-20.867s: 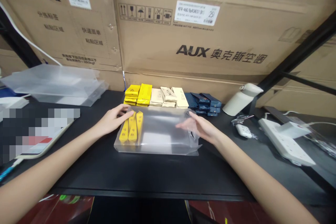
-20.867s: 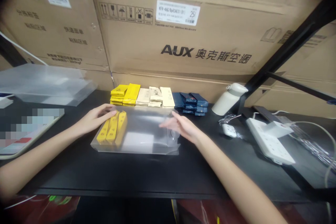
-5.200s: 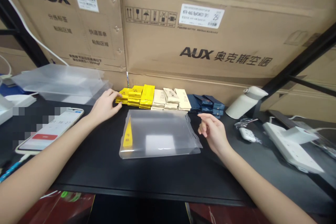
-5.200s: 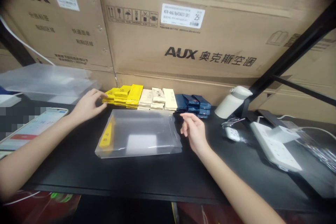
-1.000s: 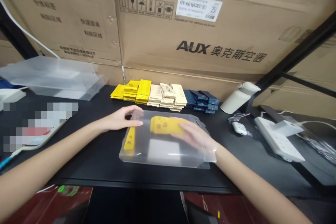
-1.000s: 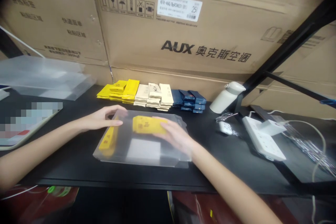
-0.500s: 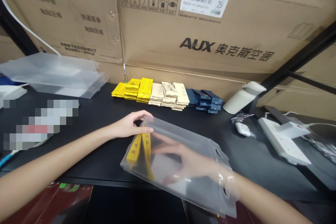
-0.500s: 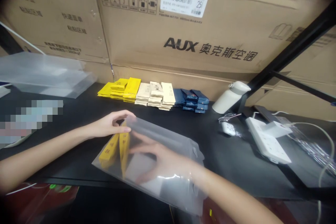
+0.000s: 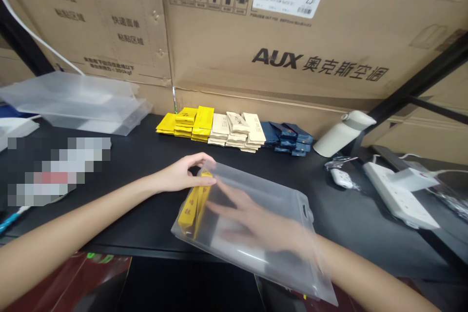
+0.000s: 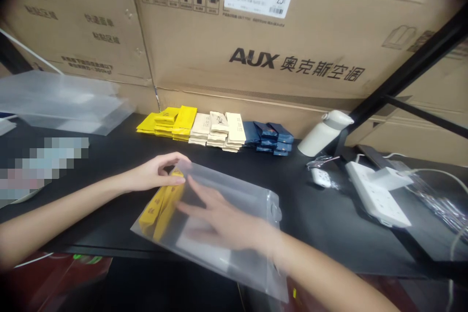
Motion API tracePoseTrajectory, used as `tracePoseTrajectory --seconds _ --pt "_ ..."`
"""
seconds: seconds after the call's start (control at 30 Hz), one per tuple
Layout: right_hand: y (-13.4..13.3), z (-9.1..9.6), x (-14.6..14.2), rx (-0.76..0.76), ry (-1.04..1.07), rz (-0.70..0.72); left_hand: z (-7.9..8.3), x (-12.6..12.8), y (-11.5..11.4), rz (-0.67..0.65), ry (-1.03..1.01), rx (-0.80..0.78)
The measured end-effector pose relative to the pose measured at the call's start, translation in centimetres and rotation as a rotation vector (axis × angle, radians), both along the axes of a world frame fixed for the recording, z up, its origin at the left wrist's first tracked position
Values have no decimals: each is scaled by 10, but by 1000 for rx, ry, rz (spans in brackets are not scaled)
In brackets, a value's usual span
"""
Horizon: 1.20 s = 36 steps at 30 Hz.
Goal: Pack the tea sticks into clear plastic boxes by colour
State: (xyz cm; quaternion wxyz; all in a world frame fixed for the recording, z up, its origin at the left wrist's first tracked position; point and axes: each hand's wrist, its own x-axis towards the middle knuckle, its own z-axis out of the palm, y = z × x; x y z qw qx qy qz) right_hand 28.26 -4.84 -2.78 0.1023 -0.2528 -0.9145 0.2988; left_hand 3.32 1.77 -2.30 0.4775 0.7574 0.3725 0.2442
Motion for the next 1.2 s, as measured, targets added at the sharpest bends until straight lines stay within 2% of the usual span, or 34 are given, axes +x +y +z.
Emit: tracePoseTrajectory --seconds 0.17,0.3,0.4,0.5,0.63,0.7,0.77,0.83,0.93,1.03,1.2 --pt "11 -1 12 -32 114 -103 3 -11 7 4 38 29" --pt "26 -3 24 -29 207 -180 9 -36 24 54 125 69" --pt "34 -1 30 -95 234 -184 12 -56 36 104 147 53" --pt "40 4 36 -277 263 -175 13 -69 43 125 167 78" --pt "49 5 52 -730 340 -112 12 -73 43 91 199 110" --pt "54 3 60 -846 386 -153 12 -74 44 117 187 136" --pt "59 1 65 -881 474 -244 11 -76 48 224 145 194" --pt "64 -1 68 -914 524 -307 10 -83 53 400 123 293" --pt "67 -4 68 -941 514 -321 6 -98 64 589 301 527" --pt "70 -7 69 -935 500 -334 -2 -113 73 548 554 739" --pt "71 -10 71 -927 486 -328 -14 -118 79 456 646 777"
